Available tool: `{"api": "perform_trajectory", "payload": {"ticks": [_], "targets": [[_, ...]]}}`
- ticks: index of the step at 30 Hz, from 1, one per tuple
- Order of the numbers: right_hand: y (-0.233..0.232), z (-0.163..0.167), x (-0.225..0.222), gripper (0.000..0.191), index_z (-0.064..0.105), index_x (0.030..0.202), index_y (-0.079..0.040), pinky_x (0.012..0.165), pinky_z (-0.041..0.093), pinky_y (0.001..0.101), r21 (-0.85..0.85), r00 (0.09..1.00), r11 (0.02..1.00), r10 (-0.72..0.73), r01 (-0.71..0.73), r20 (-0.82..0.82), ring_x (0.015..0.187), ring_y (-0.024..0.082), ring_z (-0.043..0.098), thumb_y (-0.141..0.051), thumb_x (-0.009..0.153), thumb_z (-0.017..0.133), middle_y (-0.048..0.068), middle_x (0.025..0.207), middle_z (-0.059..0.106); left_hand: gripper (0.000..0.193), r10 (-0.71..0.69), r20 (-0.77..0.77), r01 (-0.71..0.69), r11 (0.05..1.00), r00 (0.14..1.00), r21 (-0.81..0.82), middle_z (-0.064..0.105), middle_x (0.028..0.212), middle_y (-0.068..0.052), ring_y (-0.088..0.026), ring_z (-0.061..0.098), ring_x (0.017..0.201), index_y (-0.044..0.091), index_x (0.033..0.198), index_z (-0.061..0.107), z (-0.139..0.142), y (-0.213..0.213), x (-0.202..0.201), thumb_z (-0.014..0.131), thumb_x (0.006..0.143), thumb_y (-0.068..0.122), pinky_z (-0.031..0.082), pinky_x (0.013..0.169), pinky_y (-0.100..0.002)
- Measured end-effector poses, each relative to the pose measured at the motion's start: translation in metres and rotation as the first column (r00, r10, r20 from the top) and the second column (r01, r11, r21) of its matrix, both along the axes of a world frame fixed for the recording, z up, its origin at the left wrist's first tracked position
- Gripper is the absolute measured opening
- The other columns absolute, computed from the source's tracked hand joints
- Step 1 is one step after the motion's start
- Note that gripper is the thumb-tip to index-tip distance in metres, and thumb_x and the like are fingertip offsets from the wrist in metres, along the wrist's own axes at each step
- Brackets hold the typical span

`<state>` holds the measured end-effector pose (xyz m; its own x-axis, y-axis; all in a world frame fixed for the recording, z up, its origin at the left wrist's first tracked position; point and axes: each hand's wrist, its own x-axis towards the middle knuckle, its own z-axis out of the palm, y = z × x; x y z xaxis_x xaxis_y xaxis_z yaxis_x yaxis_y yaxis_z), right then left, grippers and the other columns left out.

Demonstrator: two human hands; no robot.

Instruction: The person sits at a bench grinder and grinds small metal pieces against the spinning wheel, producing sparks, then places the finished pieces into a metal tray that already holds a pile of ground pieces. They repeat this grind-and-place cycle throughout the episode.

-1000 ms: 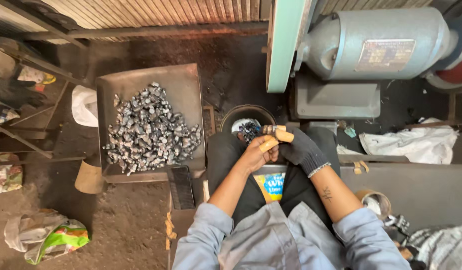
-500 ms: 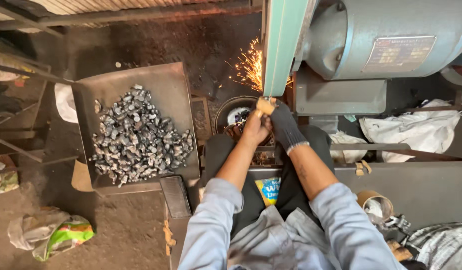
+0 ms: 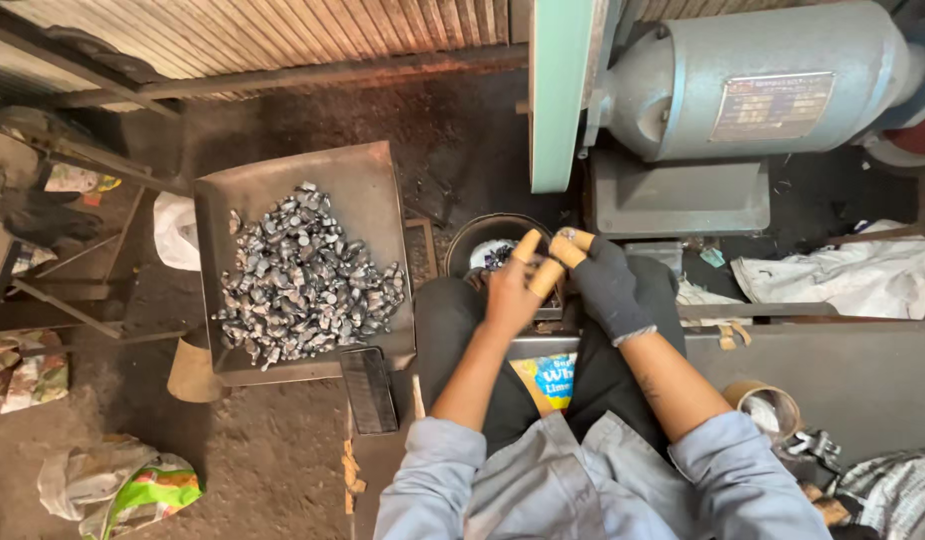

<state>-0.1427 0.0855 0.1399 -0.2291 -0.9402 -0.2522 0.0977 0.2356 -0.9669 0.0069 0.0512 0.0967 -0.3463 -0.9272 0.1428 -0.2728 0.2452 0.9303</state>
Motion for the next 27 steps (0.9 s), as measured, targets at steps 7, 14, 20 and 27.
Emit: {"api": "perform_trajectory", "payload": {"ticks": [7,14,20,27], "targets": [[-0.033,-0.049,0.010,0.031,0.069,0.121,-0.012,0.083,0.053,0.0275,-0.008,0.635,0.999,-0.024,0.048,0.772,0.092,0.012,0.061,-0.018,0.090,0.065,0.000,0.108,0.066,0.042,0.143,-0.425,0.030,0.927,0.894,0.375,0.074,0.109,-0.003,-0.009,0.065,0.079,0.001,0.133,0.067,-0.039,-0.043,-0.027,0.073,0.095,0.018,0.054,0.067,-0.025],[-0.063,-0.058,0.021,0.049,0.046,0.141,-0.010,0.092,0.049,0.0294,-0.068,0.718,0.992,0.125,-0.108,0.684,0.106,0.011,0.057,-0.013,0.095,0.063,-0.002,0.120,0.060,0.035,0.354,-0.701,0.206,0.788,0.619,0.580,0.072,0.102,-0.004,-0.010,0.064,0.084,-0.001,0.130,0.071,-0.062,-0.092,-0.018,0.075,0.098,0.015,0.054,0.078,-0.027],[-0.022,-0.033,0.003,0.052,0.051,0.144,-0.008,0.093,0.049,0.0221,-0.069,0.987,0.989,0.139,-0.133,0.085,0.105,0.006,0.061,-0.024,0.098,0.066,0.002,0.119,0.066,0.029,-0.020,0.020,0.015,0.981,1.000,0.193,0.076,0.089,-0.006,-0.016,0.072,0.080,-0.003,0.107,0.077,-0.045,-0.039,-0.002,0.079,0.079,0.004,0.058,0.075,-0.032],[-0.029,-0.011,-0.013,0.032,0.072,0.114,0.000,0.057,0.045,0.0238,0.086,0.999,0.996,0.025,-0.028,0.033,0.068,0.007,0.058,-0.028,0.098,0.070,0.002,0.082,0.067,0.020,-0.166,-0.414,0.344,0.847,0.895,0.406,0.076,0.092,-0.003,-0.011,0.071,0.081,-0.001,0.107,0.072,-0.064,-0.056,-0.031,0.071,0.086,0.000,0.060,0.072,-0.030]]}}
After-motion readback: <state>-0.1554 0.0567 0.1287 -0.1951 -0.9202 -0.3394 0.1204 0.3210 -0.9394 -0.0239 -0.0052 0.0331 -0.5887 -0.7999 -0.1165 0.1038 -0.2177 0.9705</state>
